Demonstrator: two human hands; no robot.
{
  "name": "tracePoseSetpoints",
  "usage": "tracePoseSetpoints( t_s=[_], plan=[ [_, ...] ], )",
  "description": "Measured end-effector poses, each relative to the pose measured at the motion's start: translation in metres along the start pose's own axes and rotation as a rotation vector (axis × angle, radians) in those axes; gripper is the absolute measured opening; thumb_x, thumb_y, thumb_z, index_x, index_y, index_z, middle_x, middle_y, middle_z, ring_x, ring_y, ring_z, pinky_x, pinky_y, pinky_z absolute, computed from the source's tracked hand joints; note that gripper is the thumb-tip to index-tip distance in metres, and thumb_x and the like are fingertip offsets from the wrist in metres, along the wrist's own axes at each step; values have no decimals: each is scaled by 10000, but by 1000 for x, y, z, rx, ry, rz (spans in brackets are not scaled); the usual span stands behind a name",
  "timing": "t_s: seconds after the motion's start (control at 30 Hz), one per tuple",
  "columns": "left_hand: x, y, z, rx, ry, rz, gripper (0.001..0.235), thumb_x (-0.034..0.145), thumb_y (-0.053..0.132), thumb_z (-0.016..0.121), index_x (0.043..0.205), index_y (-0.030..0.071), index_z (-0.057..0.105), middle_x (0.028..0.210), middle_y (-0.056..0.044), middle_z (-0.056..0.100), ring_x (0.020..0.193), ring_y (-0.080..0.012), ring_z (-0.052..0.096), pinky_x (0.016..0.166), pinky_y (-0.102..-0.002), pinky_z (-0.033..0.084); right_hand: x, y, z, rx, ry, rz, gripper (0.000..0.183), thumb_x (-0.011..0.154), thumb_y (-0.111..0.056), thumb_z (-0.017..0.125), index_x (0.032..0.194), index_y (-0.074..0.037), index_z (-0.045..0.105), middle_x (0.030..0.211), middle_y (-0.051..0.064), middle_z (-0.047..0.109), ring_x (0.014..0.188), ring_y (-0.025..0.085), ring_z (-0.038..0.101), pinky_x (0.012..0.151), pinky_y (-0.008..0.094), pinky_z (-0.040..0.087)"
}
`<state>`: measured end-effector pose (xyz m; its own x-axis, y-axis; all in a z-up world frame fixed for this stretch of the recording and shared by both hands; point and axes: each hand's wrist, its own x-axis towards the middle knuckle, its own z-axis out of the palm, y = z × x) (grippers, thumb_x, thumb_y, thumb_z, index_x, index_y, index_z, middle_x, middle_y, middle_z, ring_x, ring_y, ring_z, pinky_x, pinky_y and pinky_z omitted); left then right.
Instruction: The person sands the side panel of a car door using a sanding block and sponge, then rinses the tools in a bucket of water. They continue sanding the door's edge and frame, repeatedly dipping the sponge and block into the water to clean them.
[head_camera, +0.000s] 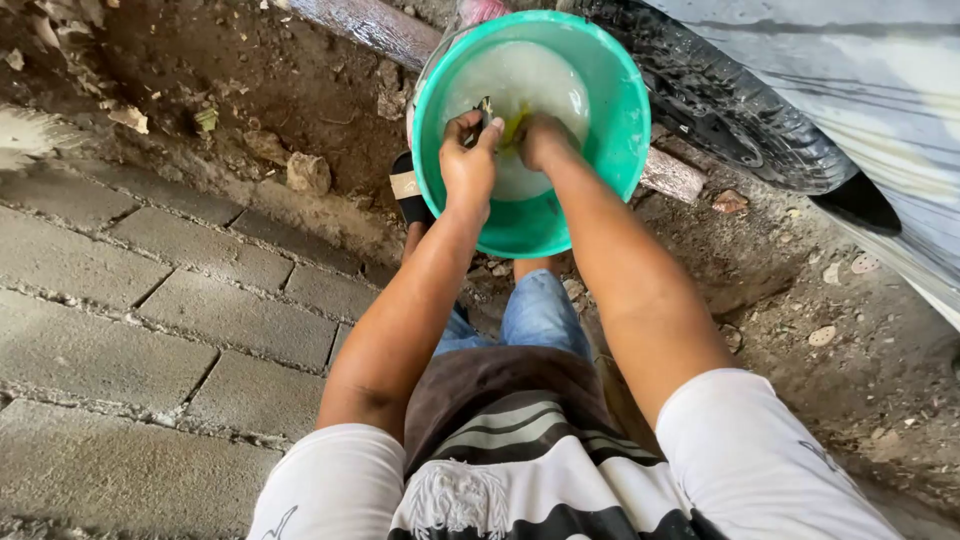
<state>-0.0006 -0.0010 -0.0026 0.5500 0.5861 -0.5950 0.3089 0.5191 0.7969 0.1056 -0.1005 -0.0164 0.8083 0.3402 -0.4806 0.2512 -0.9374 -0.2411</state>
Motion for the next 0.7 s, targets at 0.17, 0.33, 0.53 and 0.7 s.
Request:
tracePoseSetpoints(
  t_s=[0.17, 0.33, 0.53, 0.7],
  plan=[
    [1, -13, -6, -23, 1, -58, 393, 872, 193, 763, 1178, -24, 647, 1054, -92, 690, 940, -166, 629, 825, -296, 512, 14, 13, 24, -341, -361, 20, 368, 774, -69, 697, 1121, -190, 722, 1293, 163, 621, 1168, 365, 595, 903, 499, 510],
    [-1, 0, -15, -69, -12, -75, 388, 880, 195, 759, 1181, -19, 642, 1071, -88, 681, 953, -170, 612, 833, -302, 496, -13, 43, 27, 214, -213, -103, 153, 951, -123, 658, 1095, -110, 710, 1122, 135, 680, 1018, 306, 657, 871, 413, 531],
    [0, 10, -18, -96, -36, -67, 411, 889, 198, 764, 1207, -24, 629, 1065, -94, 676, 941, -170, 607, 841, -302, 492, -117, 15, -60, 1321, -40, 24, 77, 1073, -128, 552, 1139, -93, 570, 919, 23, 628, 740, 123, 639, 630, 255, 457],
    [-3, 9, -19, -132, -73, -11, 398, 889, 187, 764, 1198, -25, 631, 1063, -82, 690, 944, -153, 634, 854, -290, 514, -97, 40, -35, 1464, 35, 99, 180, 1098, -177, 598, 1245, -83, 553, 1015, 61, 617, 757, 150, 589, 638, 278, 442]
  ],
)
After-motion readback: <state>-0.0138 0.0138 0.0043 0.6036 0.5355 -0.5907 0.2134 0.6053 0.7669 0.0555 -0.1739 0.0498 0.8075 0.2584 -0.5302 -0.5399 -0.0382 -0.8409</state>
